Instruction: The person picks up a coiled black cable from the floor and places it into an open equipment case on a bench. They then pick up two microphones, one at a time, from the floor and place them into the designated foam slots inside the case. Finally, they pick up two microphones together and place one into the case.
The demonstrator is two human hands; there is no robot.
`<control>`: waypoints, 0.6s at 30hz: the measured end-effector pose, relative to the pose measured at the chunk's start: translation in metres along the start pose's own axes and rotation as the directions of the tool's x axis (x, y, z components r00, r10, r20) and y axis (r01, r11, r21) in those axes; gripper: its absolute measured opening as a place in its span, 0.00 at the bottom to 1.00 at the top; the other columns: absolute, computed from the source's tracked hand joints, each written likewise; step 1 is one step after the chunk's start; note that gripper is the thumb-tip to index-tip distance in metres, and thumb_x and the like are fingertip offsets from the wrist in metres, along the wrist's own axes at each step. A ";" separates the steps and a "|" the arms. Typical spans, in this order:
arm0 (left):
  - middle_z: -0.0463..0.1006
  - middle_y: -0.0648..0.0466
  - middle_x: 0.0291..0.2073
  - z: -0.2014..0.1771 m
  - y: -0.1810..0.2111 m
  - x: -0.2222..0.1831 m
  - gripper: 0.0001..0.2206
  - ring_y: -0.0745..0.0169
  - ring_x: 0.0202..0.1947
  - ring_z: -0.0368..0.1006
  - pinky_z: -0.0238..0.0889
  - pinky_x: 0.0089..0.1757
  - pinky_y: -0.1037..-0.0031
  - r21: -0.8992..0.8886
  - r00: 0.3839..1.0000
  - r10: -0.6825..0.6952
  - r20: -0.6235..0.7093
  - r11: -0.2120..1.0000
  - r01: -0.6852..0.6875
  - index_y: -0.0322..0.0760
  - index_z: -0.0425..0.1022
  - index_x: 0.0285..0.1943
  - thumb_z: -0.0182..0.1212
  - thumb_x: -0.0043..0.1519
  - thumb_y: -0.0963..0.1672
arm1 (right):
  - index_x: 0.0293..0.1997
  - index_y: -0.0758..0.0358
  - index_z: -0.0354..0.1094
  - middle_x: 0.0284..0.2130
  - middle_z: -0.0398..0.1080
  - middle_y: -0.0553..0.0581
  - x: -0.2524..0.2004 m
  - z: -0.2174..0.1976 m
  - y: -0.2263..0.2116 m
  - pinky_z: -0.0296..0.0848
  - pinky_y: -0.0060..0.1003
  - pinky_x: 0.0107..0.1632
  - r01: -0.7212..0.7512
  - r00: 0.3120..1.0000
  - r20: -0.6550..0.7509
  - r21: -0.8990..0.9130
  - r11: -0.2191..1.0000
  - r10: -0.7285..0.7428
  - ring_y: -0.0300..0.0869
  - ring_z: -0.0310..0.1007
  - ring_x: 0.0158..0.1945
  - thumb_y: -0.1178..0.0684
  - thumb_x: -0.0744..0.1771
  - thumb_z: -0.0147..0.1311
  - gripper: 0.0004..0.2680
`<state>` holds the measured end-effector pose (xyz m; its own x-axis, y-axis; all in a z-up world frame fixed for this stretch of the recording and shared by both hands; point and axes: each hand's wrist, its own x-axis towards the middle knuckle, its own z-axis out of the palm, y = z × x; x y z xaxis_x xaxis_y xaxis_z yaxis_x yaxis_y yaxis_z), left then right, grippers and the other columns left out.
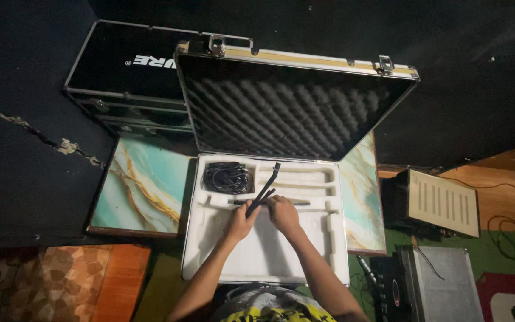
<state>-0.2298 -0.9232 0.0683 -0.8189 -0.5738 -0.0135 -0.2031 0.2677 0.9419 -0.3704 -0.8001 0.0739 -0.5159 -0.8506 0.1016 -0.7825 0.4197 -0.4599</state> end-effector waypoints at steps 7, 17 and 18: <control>0.78 0.44 0.25 0.001 -0.002 0.000 0.10 0.49 0.27 0.78 0.68 0.33 0.63 0.007 1.000 -0.010 0.016 1.000 0.010 0.35 0.74 0.42 0.60 0.66 0.48 | 0.48 0.63 0.73 0.43 0.74 0.63 -0.007 0.007 0.000 0.70 0.51 0.50 -0.004 0.999 0.032 0.049 0.999 0.002 0.58 0.73 0.49 0.61 0.65 0.51 0.09; 0.75 0.47 0.23 0.015 -0.019 0.004 0.11 0.56 0.25 0.72 0.65 0.31 0.63 -0.036 0.997 0.027 0.069 0.999 -0.025 0.34 0.76 0.44 0.56 0.69 0.47 | 0.49 0.69 0.71 0.45 0.74 0.65 -0.020 -0.007 -0.005 0.69 0.45 0.57 0.001 0.999 -0.028 0.531 0.847 0.016 0.54 0.72 0.51 0.62 0.64 0.52 0.10; 0.74 0.48 0.21 0.017 -0.022 0.004 0.11 0.58 0.23 0.70 0.65 0.31 0.63 -0.030 0.993 -0.005 0.120 1.000 0.009 0.34 0.76 0.44 0.56 0.69 0.47 | 0.49 0.70 0.71 0.45 0.73 0.64 -0.023 -0.006 -0.006 0.70 0.44 0.56 0.007 0.999 -0.039 0.592 0.806 0.020 0.51 0.73 0.50 0.62 0.64 0.53 0.10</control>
<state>-0.2376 -0.9186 0.0416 -0.8763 -0.4781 -0.0583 -0.1939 0.2393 0.9514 -0.3559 -0.7812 0.0802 -0.5445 -0.8292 0.1264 -0.4279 0.1449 -0.8921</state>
